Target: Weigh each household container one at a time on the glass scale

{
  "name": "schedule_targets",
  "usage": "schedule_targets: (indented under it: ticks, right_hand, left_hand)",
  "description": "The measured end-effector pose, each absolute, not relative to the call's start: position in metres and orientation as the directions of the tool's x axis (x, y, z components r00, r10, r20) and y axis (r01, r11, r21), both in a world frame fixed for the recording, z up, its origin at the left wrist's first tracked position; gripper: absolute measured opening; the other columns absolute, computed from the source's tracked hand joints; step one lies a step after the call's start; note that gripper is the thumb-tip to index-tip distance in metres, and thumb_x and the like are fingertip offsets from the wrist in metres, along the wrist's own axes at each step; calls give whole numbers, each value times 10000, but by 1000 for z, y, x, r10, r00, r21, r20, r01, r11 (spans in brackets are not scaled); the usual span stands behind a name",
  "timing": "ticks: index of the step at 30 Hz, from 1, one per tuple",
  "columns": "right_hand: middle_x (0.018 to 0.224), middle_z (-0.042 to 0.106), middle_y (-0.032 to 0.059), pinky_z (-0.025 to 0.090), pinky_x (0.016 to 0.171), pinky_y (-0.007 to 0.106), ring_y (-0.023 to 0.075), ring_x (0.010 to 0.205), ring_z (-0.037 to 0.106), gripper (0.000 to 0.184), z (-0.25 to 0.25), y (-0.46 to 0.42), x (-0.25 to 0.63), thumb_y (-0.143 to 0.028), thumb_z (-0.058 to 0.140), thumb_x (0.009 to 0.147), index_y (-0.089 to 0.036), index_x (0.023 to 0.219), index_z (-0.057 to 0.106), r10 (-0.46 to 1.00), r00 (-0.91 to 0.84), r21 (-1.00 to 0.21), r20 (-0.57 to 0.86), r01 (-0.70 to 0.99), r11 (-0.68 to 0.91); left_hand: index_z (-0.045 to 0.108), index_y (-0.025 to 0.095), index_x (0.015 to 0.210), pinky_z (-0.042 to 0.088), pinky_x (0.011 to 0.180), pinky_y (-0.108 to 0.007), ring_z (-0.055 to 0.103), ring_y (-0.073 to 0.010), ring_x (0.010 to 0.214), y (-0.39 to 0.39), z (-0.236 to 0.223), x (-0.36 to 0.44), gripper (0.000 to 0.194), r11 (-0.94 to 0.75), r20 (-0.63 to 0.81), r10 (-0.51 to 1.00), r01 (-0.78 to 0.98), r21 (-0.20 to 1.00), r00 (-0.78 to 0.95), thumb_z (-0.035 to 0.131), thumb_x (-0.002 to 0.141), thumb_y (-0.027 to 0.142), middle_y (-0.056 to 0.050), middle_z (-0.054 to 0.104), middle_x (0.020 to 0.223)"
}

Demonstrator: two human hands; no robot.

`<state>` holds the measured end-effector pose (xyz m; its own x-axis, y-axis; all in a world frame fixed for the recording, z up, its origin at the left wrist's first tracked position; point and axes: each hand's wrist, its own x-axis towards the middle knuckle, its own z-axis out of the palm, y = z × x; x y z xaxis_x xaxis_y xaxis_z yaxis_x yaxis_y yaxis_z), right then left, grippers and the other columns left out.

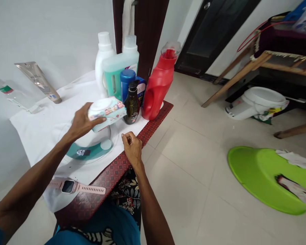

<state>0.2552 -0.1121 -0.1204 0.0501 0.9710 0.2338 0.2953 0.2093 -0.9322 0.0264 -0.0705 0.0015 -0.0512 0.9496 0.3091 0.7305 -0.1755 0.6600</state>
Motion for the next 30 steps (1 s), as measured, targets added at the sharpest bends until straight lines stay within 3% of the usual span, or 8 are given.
schedule_targets:
  ticks: [7,20,25,30]
  right_hand:
    - [622,580,-44,393,622,298,139,560,512,396,-122,-111,257,-554,607,1020,-255,763,566,970,64,-934,233,292,206]
    - [619,527,-61,376,628,294,127,562,466,418,-121,-111,255,-553,612,1027,-255,743,543,970,58,-934,235,289,209]
    - [639,554,-52,396,639,294,136,588,506,421,-119,-112,255,-568,608,1027,-253,752,558,973,73,-942,217,277,189]
    - [687,631,-22,440,661,307,163,637,575,446,-120,-118,256,-629,592,1028,-249,794,583,950,236,-960,203,241,145]
  left_hand:
    - [666,174,1309,564,1076,-521,705,-378,1243,-28,-20,23,649,-236,266,958,819,523,107,882,776,475,-146,749,1337]
    - [663,181,1319,564,1107,-544,707,-384,1260,-41,-31,3,686,-268,258,954,811,521,150,847,794,583,-149,745,1338]
    - [672,174,1387,553,1148,-533,697,-379,1295,-34,-25,7,759,-386,236,923,732,562,305,849,799,621,-161,727,1393]
    - [726,185,1364,559,1140,-498,705,-359,1264,-14,-8,7,772,-428,155,881,613,663,447,897,743,611,-139,744,1357]
